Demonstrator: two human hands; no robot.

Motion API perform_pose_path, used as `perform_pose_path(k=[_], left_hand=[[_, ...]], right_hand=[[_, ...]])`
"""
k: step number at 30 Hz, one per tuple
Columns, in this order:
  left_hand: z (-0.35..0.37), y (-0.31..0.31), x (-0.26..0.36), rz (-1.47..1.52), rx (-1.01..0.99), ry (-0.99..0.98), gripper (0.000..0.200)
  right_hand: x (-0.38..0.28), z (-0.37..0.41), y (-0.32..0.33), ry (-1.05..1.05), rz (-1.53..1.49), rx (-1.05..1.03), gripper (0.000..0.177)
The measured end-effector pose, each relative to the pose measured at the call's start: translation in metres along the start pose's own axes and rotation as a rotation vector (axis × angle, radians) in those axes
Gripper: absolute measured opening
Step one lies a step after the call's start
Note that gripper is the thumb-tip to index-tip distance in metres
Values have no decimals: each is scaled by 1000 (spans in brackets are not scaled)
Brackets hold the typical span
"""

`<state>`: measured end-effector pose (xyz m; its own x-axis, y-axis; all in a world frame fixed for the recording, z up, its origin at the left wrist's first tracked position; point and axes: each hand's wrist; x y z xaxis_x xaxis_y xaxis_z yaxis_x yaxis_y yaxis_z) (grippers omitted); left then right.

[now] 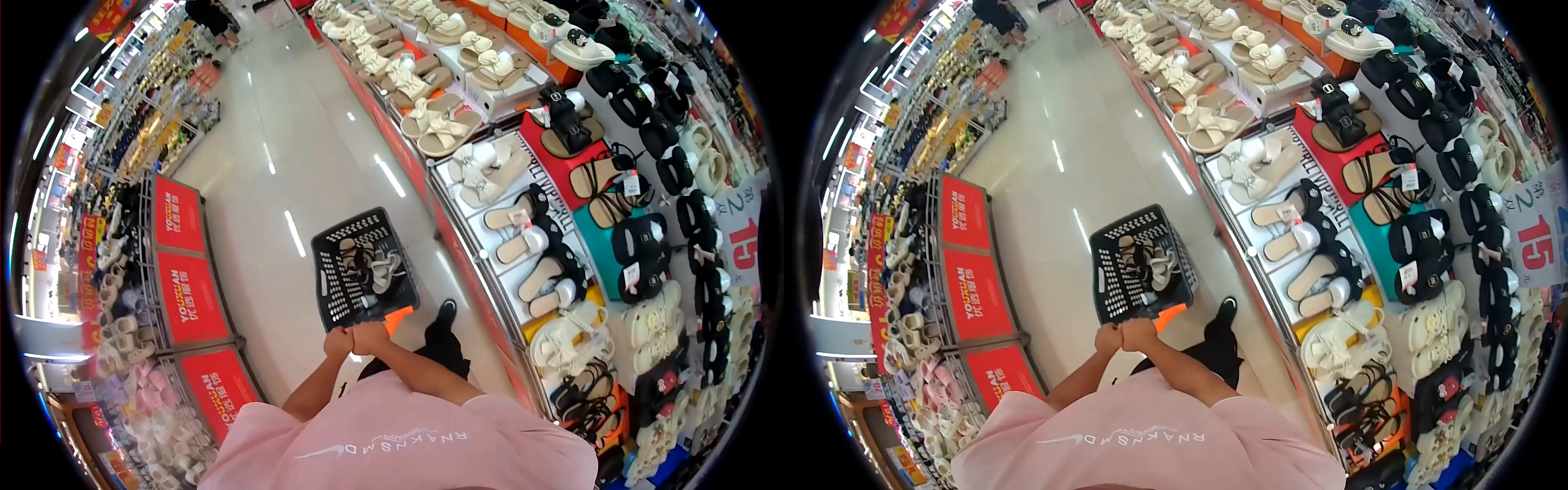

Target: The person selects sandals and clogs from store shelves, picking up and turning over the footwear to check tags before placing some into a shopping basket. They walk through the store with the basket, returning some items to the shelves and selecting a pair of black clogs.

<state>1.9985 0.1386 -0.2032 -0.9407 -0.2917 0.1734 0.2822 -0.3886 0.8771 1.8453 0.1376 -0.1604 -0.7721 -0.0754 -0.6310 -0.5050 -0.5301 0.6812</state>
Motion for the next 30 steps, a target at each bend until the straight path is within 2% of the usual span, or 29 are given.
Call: perform_pose_path(k=[1, 6, 10, 12, 13, 17, 21, 24, 25, 30], left_hand=[[-7, 1, -3, -4, 22, -13, 41], [-42, 26, 9, -33, 30, -4, 34], [-81, 35, 9, -9, 123, 42, 28], [-92, 41, 15, 34, 222, -6, 23], [-102, 48, 22, 29, 225, -3, 23], [-153, 61, 34, 12, 277, -80, 21], [-199, 88, 50, 41, 257, -138, 22], [-232, 99, 62, 160, 275, -240, 22], [-237, 111, 71, 196, 351, -278, 22], [-273, 107, 85, 121, 273, -231, 20]], right_hand=[[-1, -10, 3, -28, -48, -58, 26], [-1, -44, 21, 5, -114, -50, 25], [-3, -77, 26, 10, -137, -11, 24], [-5, -91, 35, -23, -182, 14, 24], [-1, -100, 39, 18, -185, -22, 33], [9, -157, 30, -58, -135, 15, 38], [-13, -186, 96, -156, -185, 30, 44], [-4, -220, 106, -143, -148, 72, 46], [5, -235, 100, -162, -74, 93, 48], [16, -265, 113, -185, -37, 71, 54]])
Point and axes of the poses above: each hand's wrist, its own z-axis away from the middle knuckle, its own y-axis out of the back of the hand, x = y × z, and after that the axes turned 2 degrees about x, right-handed
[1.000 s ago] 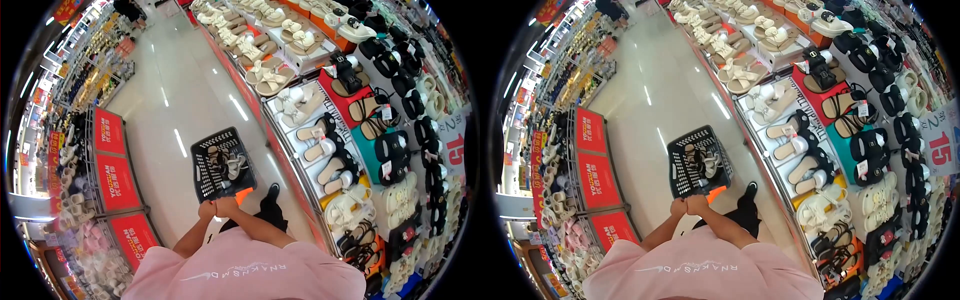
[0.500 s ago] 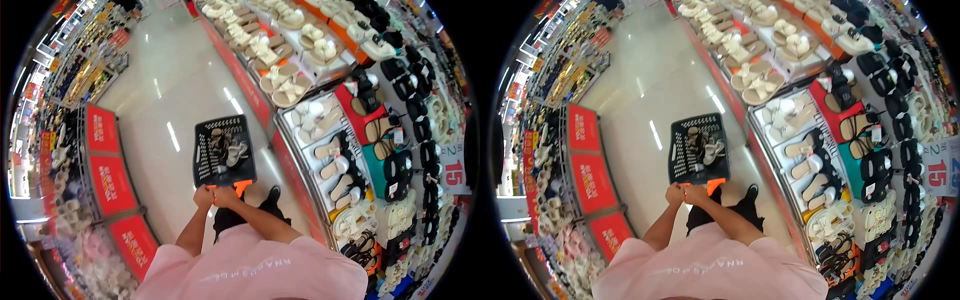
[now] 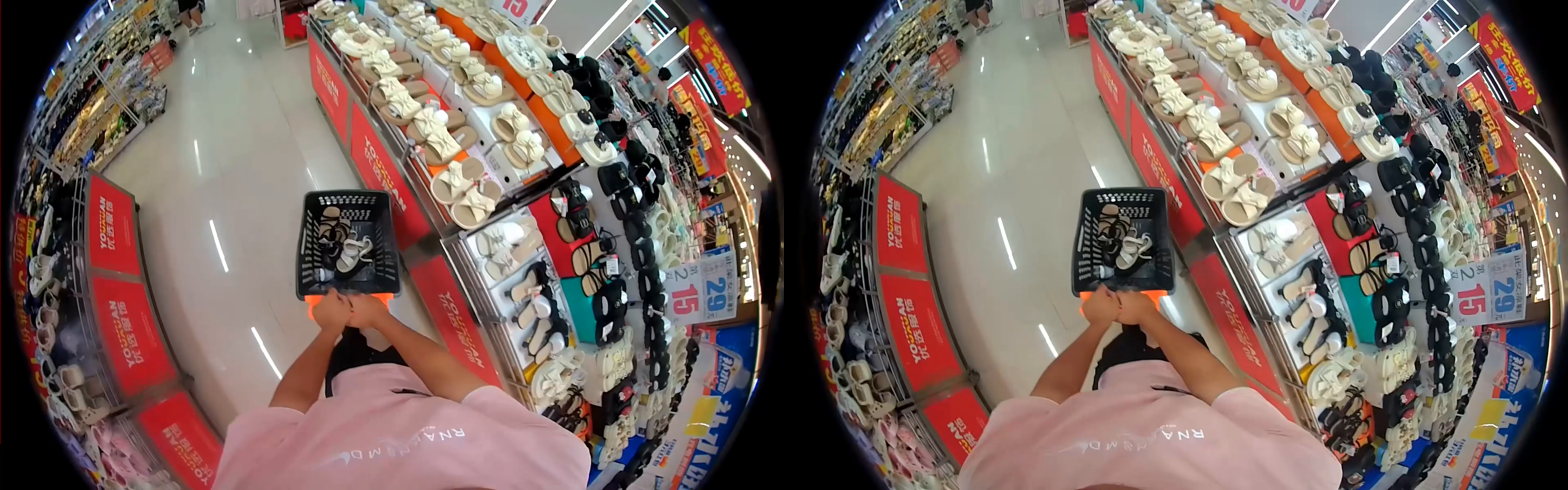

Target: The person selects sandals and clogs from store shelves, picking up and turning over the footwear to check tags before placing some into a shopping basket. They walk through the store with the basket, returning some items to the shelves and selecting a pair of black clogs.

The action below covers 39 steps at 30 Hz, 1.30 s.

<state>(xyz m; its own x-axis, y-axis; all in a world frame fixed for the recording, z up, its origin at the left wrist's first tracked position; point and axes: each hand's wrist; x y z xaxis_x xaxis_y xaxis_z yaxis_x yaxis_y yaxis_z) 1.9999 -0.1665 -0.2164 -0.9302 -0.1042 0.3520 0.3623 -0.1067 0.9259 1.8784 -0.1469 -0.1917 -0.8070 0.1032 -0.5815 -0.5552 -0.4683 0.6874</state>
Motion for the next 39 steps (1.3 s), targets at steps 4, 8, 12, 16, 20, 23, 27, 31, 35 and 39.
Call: perform_pose_path(k=[4, 8, 12, 16, 20, 23, 27, 31, 35, 39], left_hand=[[-6, -13, 1, 77, -73, -19, 22], [-8, -26, 4, 157, -129, -48, 22], [-25, -29, 10, 81, -164, -152, 28], [-62, -18, 34, -58, -186, -118, 39], [-92, -3, 64, -44, -167, -33, 40], [-112, 0, 83, -10, -105, -9, 38], [-113, -8, 90, -52, -171, 49, 38], [-117, -10, 103, -52, -152, 154, 40], [-122, -9, 101, 7, -187, 183, 42], [-125, -5, 108, 67, -156, 197, 46]], right_hand=[[-2, -4, 23, -40, 36, -84, 51], [14, -11, 23, -51, 143, -144, 47], [34, -24, 22, -8, 100, -98, 42], [30, -49, 75, 48, 90, -127, 37], [42, -74, 106, 80, 59, -152, 31], [54, -95, 128, 127, 47, -184, 30], [65, -108, 136, 139, -4, -299, 31], [77, -109, 143, 249, 95, -306, 51], [92, -97, 197, 306, -328, -424, 68], [144, -37, 310, 267, -1090, -81, 41]])
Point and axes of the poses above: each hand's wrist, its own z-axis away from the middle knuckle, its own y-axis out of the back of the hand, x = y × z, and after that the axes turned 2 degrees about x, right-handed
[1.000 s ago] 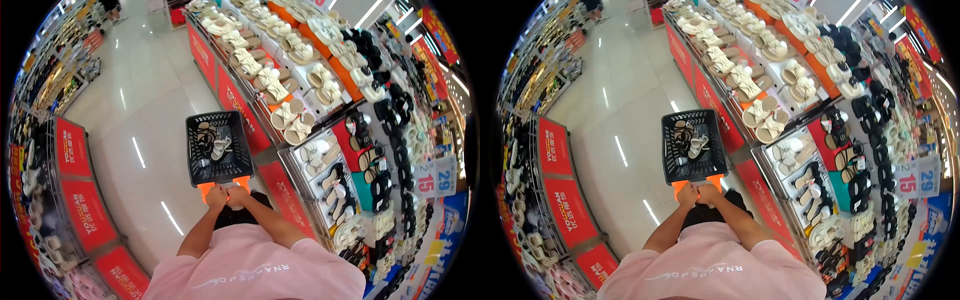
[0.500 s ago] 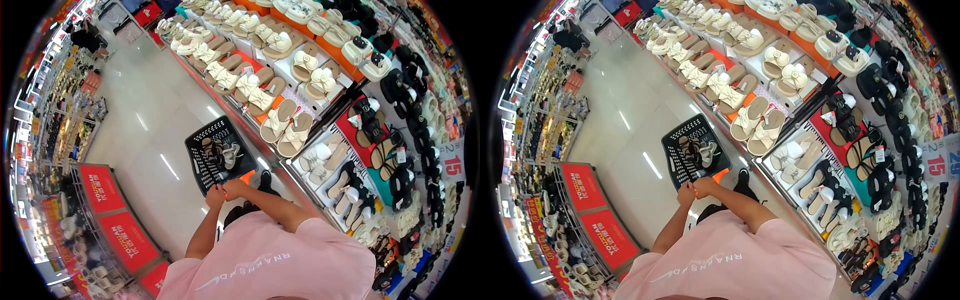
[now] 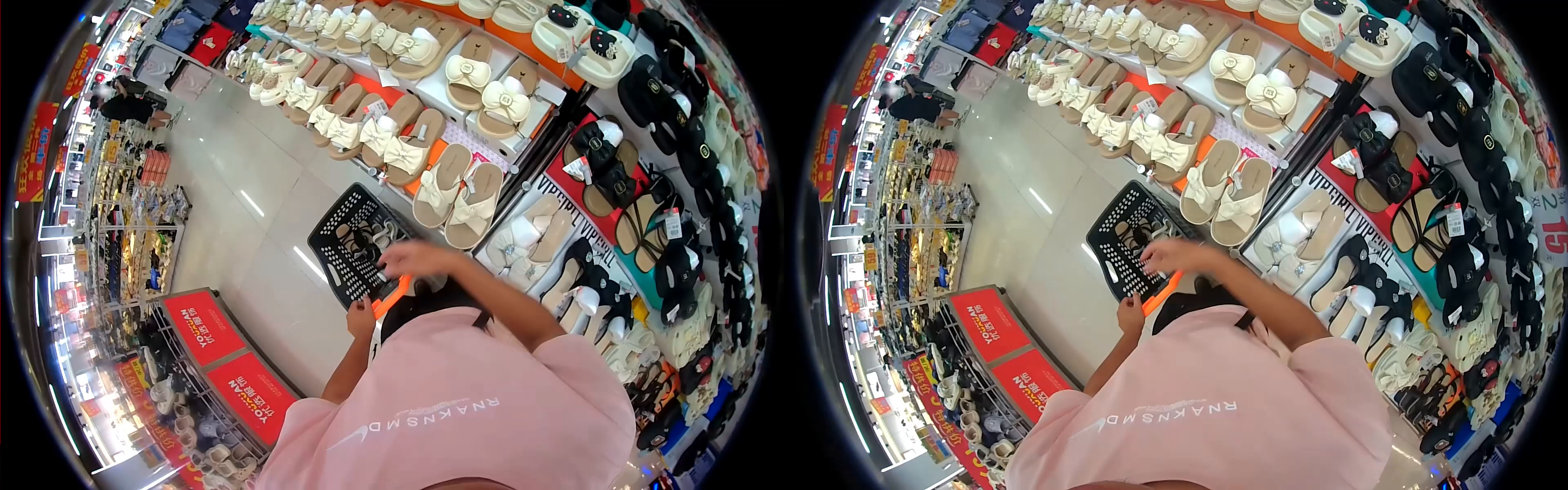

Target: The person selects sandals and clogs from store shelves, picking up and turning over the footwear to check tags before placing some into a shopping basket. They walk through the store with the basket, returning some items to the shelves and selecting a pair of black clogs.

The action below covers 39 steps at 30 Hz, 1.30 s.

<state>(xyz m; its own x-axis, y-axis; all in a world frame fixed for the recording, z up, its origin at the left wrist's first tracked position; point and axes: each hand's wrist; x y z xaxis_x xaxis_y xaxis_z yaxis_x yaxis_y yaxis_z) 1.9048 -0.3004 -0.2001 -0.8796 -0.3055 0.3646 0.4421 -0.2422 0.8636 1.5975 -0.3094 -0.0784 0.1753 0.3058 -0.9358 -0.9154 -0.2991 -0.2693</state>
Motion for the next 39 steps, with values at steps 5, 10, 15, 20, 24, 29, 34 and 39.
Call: perform_pose_path(k=[5, 10, 15, 20, 24, 29, 34, 39], left_hand=[[-28, -13, -21, 468, -176, 86, 46], [-13, 5, 72, 520, -173, -291, 28], [-8, -28, 205, 946, -771, 173, 61], [-5, -61, 264, 864, -769, 295, 89], [-2, -67, 269, 812, -789, 308, 91], [13, -67, 264, 876, -976, 507, 79], [38, -93, 262, 805, -908, 558, 61], [28, -119, 230, 900, -577, 293, 67]], right_hand=[[-6, 49, 149, -97, 11, 947, 33], [23, 49, 187, -487, 776, 1368, 55], [50, 19, 205, -405, 743, 1384, 65], [67, 12, 260, -530, 515, 977, 73], [18, 9, 228, -532, 515, 898, 83], [45, -12, 234, -679, 538, 926, 88], [46, -11, 215, -684, 667, 1104, 74], [106, 8, 263, -340, 303, 948, 59]])
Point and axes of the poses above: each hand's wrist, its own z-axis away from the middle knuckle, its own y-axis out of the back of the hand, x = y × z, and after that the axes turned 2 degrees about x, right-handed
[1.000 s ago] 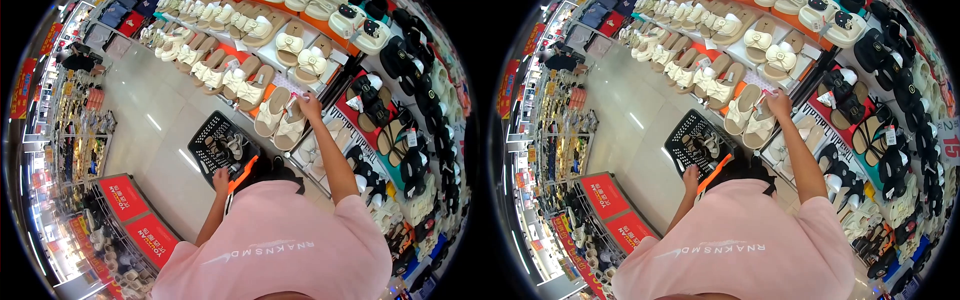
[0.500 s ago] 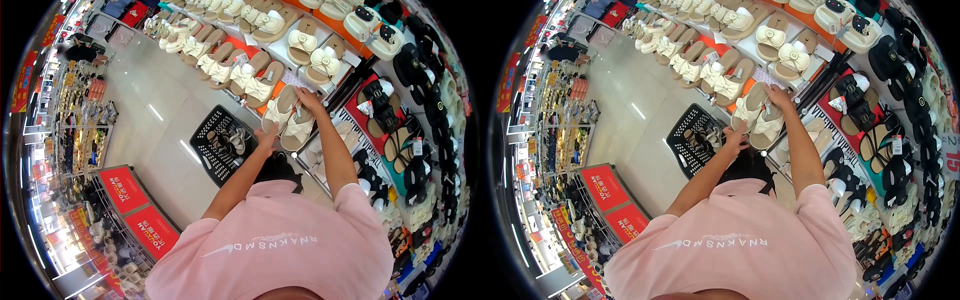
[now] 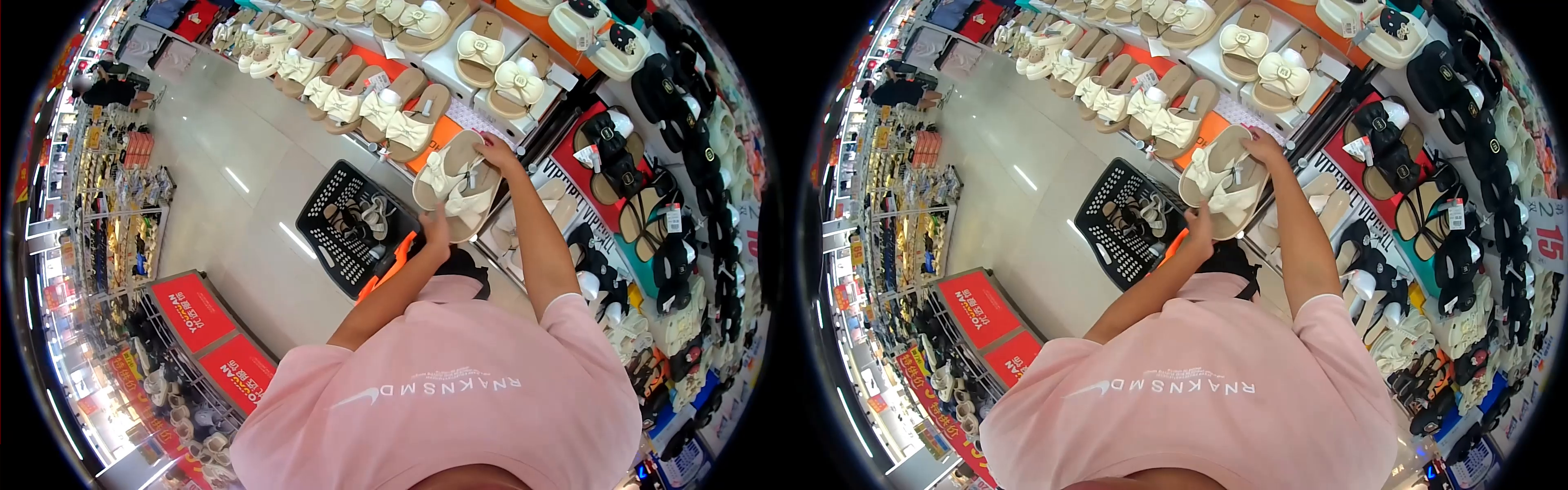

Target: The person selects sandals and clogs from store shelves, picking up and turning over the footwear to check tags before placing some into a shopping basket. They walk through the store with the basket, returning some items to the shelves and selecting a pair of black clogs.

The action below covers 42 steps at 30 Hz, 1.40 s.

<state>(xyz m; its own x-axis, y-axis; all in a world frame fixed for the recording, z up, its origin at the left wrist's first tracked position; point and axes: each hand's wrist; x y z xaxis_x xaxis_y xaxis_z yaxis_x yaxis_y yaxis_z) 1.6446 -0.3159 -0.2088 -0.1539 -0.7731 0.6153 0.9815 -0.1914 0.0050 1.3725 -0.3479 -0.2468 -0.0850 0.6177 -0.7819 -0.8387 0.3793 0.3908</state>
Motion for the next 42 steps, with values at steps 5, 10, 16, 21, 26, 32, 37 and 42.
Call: perform_pose_path(k=[5, 10, 16, 21, 26, 32, 37, 42], left_hand=[[-27, 17, 9, -146, 32, -257, 64], [-6, 21, 12, -119, -1, -337, 49], [39, 46, 41, -223, 28, -560, 35], [57, 85, 108, -391, -73, -790, 29], [121, 119, 169, -702, -46, -971, 33], [168, 142, 175, -900, 76, -889, 34], [183, 139, 167, -1029, 66, -883, 37], [200, 131, 150, -948, -58, -1123, 33]], right_hand=[[-26, 51, 2, -207, -319, 91, 58], [-36, 75, -7, -177, -306, 262, 53], [-69, 143, -5, -83, -512, 336, 40], [-91, 195, -5, -9, -992, 75, 40], [-98, 229, -42, -3, -1241, -43, 41], [-80, 247, -80, 15, -1373, -168, 45], [-50, 248, -95, -59, -1462, -320, 50], [-27, 271, -75, -131, -1491, -377, 58]])
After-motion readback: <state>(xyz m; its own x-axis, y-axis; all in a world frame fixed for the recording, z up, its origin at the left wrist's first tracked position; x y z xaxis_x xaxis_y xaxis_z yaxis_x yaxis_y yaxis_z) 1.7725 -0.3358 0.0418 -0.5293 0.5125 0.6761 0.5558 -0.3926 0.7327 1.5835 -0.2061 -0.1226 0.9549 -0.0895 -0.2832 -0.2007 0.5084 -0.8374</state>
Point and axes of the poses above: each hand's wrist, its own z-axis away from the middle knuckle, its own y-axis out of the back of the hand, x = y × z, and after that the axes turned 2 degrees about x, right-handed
